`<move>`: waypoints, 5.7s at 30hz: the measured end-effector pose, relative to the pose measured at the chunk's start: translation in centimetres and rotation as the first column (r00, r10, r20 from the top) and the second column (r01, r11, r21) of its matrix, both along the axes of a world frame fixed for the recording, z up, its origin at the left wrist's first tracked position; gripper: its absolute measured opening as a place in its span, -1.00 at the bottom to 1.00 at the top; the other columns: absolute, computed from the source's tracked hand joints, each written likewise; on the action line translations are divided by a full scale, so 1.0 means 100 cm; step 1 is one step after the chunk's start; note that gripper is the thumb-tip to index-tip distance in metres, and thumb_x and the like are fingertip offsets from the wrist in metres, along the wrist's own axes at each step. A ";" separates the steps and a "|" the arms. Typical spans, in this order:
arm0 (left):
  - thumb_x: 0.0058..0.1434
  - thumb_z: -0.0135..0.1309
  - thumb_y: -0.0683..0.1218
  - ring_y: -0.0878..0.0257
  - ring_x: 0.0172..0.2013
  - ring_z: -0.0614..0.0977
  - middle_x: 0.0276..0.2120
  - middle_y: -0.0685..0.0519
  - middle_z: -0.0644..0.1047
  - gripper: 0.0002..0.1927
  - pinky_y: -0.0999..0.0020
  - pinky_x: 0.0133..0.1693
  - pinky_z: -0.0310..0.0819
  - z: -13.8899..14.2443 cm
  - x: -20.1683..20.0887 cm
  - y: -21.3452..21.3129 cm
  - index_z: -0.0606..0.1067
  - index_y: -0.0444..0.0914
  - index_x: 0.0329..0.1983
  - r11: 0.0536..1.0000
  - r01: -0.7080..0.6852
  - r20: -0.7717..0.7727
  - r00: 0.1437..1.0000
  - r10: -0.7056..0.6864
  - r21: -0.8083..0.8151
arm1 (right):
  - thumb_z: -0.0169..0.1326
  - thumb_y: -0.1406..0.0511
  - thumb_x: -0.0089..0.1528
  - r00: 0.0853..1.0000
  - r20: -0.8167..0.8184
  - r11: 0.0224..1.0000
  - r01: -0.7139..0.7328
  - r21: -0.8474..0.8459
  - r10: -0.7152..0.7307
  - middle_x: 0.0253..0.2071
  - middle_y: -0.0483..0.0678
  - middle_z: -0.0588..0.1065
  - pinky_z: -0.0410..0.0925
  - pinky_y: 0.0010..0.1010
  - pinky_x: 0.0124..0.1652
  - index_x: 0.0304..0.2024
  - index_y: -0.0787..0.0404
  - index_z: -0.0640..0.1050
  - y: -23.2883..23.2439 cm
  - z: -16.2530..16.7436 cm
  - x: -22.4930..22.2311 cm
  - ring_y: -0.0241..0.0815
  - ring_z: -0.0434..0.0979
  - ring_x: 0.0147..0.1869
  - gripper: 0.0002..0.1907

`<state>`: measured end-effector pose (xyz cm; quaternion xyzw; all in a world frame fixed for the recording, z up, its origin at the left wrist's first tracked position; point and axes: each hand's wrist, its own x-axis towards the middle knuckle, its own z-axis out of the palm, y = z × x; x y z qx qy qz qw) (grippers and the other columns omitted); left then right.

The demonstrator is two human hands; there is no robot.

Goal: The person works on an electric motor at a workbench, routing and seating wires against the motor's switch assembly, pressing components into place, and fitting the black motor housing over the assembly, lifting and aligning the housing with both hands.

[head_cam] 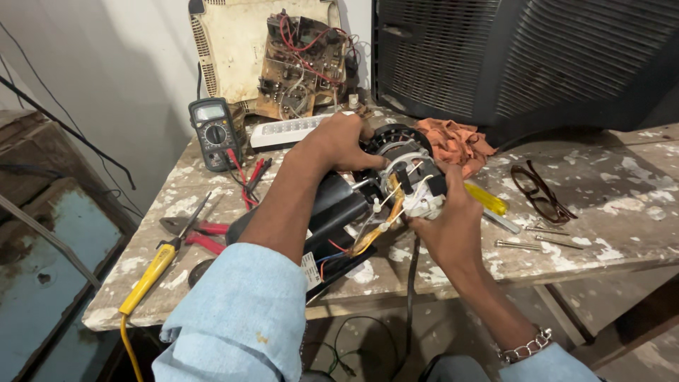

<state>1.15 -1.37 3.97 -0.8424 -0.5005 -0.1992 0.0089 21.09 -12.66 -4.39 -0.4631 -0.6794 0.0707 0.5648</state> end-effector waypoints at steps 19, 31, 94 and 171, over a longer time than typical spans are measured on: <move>-0.14 0.34 0.28 -0.04 -0.42 0.67 -0.49 -0.19 0.62 -0.44 0.11 -0.24 0.55 -0.003 -0.004 0.003 0.66 -0.30 -0.35 1.000 0.013 0.032 0.999 -0.013 0.002 | 0.41 0.49 -0.13 0.997 0.061 0.994 -0.058 0.091 0.053 -0.08 0.17 0.59 0.49 -0.25 -0.08 0.15 0.34 0.36 0.000 0.006 0.004 0.04 0.67 -0.01 -0.18; -0.06 0.33 0.36 -0.09 -0.27 0.67 -0.37 -0.23 0.63 -0.36 0.11 -0.11 0.54 -0.005 -0.002 0.012 0.68 -0.30 -0.29 0.999 -0.037 -0.091 0.995 0.039 0.028 | 0.50 0.17 -0.08 0.991 -0.031 0.984 0.136 0.119 -0.133 -0.21 0.13 0.61 0.46 -0.15 -0.13 0.07 0.24 0.39 0.017 -0.006 -0.016 0.11 0.68 -0.11 -0.22; -0.08 0.36 0.28 -0.06 -0.38 0.68 -0.44 -0.23 0.63 -0.39 0.11 -0.24 0.55 -0.006 -0.002 0.032 0.64 -0.38 -0.37 0.999 -0.008 -0.063 0.998 0.005 -0.049 | 0.41 0.31 -0.14 1.000 -0.017 0.998 0.018 0.064 -0.016 -0.18 0.20 0.63 0.51 -0.24 -0.13 0.07 0.33 0.45 0.022 -0.003 -0.005 0.04 0.72 -0.11 -0.26; 0.06 0.09 0.49 -0.09 0.33 0.35 0.37 -0.21 0.31 -0.09 0.10 0.29 0.21 -0.002 0.004 0.041 0.52 -0.17 0.30 0.976 0.081 0.144 0.988 -0.053 -0.201 | 0.42 0.41 -0.06 0.638 -0.769 0.990 -0.093 -0.108 -0.025 -0.12 -0.07 0.59 0.43 -0.44 -0.18 0.00 0.23 0.45 -0.015 -0.003 -0.034 -0.27 0.59 -0.16 -0.38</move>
